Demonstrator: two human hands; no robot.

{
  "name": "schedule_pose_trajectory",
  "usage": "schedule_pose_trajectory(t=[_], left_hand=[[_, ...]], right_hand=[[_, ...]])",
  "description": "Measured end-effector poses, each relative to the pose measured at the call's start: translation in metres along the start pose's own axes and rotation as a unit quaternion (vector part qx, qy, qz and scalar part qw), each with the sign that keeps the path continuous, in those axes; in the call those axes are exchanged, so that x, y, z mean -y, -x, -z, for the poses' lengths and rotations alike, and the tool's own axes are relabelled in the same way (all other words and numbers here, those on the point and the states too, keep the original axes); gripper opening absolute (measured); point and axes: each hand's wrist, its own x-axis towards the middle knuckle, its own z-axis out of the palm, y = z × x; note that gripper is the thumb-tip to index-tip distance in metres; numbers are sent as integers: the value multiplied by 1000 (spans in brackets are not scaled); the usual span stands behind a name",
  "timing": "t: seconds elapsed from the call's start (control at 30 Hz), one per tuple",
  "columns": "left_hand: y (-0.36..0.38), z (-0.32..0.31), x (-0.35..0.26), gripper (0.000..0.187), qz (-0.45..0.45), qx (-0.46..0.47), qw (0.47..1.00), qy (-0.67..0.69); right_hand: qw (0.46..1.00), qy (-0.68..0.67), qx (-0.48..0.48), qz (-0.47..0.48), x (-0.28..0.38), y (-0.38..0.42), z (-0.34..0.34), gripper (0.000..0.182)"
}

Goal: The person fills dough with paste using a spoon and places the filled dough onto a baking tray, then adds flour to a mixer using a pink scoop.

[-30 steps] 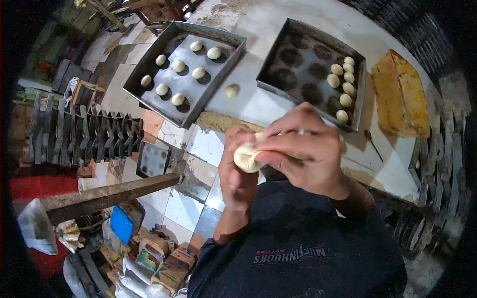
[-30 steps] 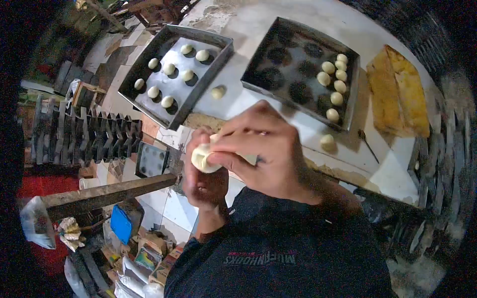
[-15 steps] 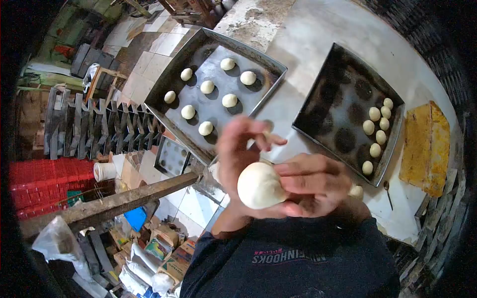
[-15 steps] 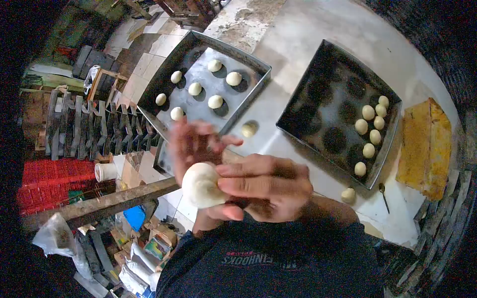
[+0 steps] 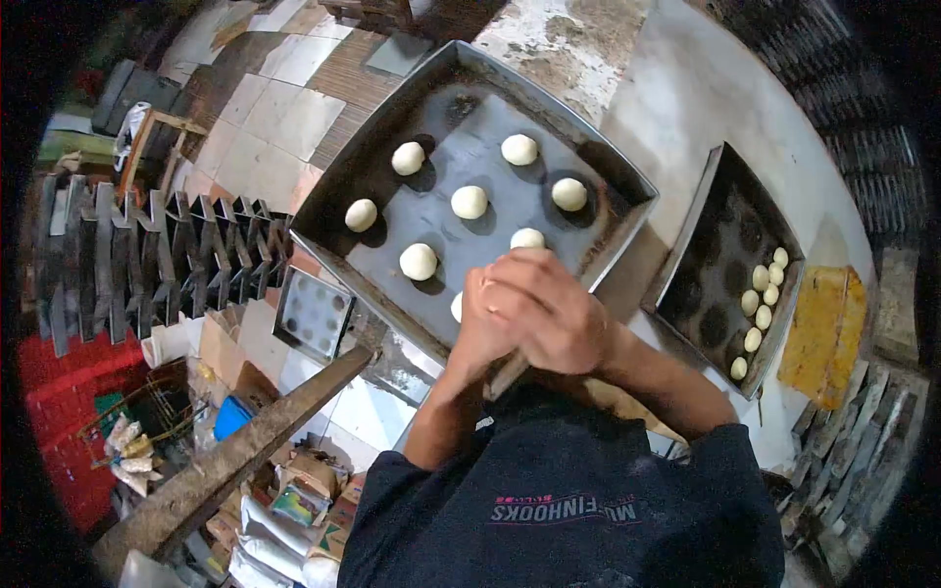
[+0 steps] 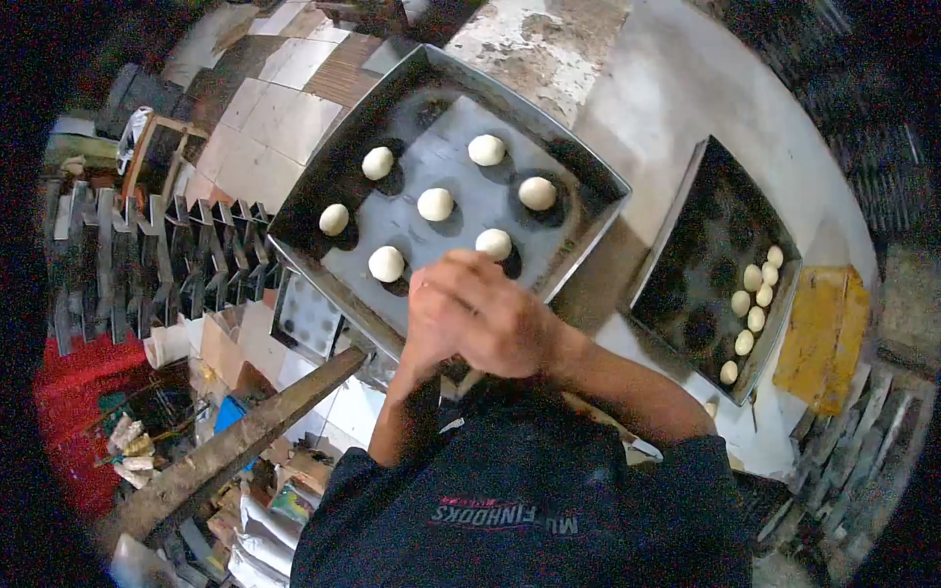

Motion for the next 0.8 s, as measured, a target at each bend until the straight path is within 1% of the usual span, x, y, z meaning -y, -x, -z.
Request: schedule_pose_trajectory(t=[0.03,0.07,0.1,0.13,0.17,0.2,0.23,0.27,0.33,0.37,0.4,0.43,0.47,0.5,0.53,0.57,0.6,0.63,0.67,0.7,0.73,0.77,0.8], left_hand=[[-2,-1,-18,17,-50,25,984,-170],[-5,2,-34,20,-99,47,936,-336],[-9,16,-52,31,-71,96,898,-423],[-9,21,-66,49,-9,74,930,-361],[-6,24,-82,54,-44,12,938,-345],[-2,29,-95,59,-79,-51,940,-327],[3,39,-106,62,-115,-95,929,-340],[9,51,-115,64,-151,-138,914,-352],[29,72,-125,60,-183,-212,914,-292],[42,87,-126,58,-208,-247,896,-304],[53,100,-125,55,-233,-278,876,-317],[61,105,-123,52,-265,-302,862,-310],[65,106,-120,48,-294,-321,849,-300],[65,106,-116,46,-315,-314,850,-284],[60,101,-113,43,-329,-298,855,-271],[54,82,-113,40,-319,-255,877,-255],[45,72,-110,38,-316,-227,883,-263],[37,55,-106,37,-324,-209,871,-305],[28,37,-100,35,-333,-184,860,-341],[24,22,-94,33,-351,-160,841,-379],[14,11,-82,31,-375,-141,820,-409],[6,13,-70,31,-373,-104,813,-435],[-3,15,-60,31,-374,-77,800,-463]], right_hand=[[997,-55,12,-46,-13,-8,-5,21],[989,-109,23,-93,-26,-17,-11,18],[985,-112,13,-131,-41,-27,-20,14],[984,-105,10,-147,-58,-44,-24,14],[985,-68,-24,-159,-83,-55,-36,14],[979,-69,-50,-185,-109,-73,-43,14],[978,-12,-88,-189,-139,-91,-55,15],[983,11,-109,-147,-177,-101,-68,21],[985,148,11,-89,-242,-96,-100,42],[984,153,4,-87,-250,-91,-109,42],[967,225,90,-82,-250,-85,-116,52],[936,296,172,-81,-251,-79,-121,62],[935,288,188,-90,-251,-78,-123,65],[932,283,202,-104,-254,-77,-124,68],[937,217,240,-135,-249,-88,-113,73],[936,156,265,-172,-244,-98,-100,76],[941,194,200,-194,-221,-104,-80,74],[960,201,107,-161,-198,-106,-55,71],[982,152,7,-117,-199,-102,-47,73],[982,126,-52,-130,-175,-99,-28,70],[971,168,-160,-51,-165,-86,-9,65],[962,182,-197,-43,-131,-64,32,54],[950,156,-268,-45,-98,-31,74,36]])
